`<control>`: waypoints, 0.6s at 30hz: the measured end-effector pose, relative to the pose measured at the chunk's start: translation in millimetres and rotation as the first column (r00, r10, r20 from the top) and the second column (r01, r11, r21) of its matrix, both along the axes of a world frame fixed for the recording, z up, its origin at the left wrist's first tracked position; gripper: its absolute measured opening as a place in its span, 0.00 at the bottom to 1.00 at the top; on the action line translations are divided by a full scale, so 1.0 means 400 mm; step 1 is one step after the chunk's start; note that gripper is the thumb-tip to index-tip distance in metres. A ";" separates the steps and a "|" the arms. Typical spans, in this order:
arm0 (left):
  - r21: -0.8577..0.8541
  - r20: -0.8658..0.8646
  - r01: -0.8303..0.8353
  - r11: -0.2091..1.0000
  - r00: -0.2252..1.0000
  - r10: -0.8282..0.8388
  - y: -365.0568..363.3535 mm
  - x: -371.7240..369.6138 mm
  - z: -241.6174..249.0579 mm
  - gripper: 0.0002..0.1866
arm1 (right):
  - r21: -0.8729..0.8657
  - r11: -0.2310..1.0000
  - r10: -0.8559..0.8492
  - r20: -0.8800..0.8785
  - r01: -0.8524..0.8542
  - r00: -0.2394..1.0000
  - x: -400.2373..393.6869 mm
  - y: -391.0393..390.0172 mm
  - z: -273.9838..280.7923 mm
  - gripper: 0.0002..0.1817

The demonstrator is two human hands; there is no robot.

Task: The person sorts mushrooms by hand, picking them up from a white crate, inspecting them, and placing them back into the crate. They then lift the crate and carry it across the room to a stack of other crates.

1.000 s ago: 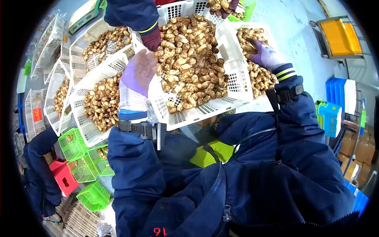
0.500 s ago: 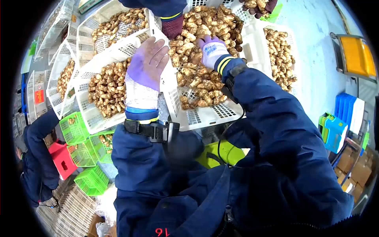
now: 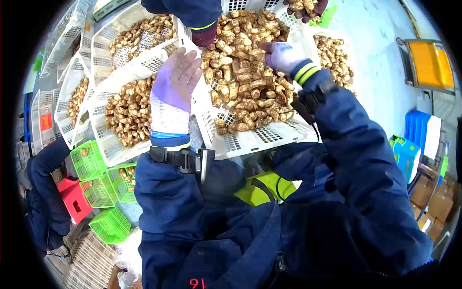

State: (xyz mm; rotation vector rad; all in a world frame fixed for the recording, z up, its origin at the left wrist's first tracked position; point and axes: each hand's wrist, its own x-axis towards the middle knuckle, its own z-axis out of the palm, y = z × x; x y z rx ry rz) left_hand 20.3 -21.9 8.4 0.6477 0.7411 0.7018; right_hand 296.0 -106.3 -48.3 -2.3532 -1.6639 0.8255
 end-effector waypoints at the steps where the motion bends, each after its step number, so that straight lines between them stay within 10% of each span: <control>1: 0.006 -0.004 0.010 1.000 1.000 -0.010 0.004 0.000 -0.008 0.29 | -0.209 0.978 0.028 0.102 -0.006 0.994 -0.007 0.043 0.004 0.24; 5: -0.025 0.025 0.025 0.999 0.999 -0.025 0.009 -0.001 -0.027 0.30 | -0.193 0.937 0.308 0.055 -0.292 0.950 -0.041 0.079 -0.153 0.34; 6: -0.011 0.029 0.035 0.999 0.999 -0.035 0.011 -0.005 -0.032 0.30 | -0.096 0.993 0.099 0.297 -0.073 0.950 -0.145 0.036 -0.172 0.33; 14: -0.046 0.068 0.029 0.999 0.997 -0.026 0.008 -0.002 -0.035 0.29 | -0.309 0.803 0.592 0.312 -0.510 0.743 -0.217 -0.037 -0.092 0.13; 16: 0.006 -0.008 0.029 1.000 1.000 -0.029 -0.002 0.003 -0.008 0.28 | -0.063 0.905 0.416 -0.063 -0.420 0.907 -0.218 -0.091 -0.037 0.14; 18: 0.000 -0.047 0.022 1.000 0.999 -0.022 -0.002 0.007 -0.002 0.27 | -0.186 0.927 0.269 -0.272 -0.325 0.924 -0.173 -0.120 -0.012 0.17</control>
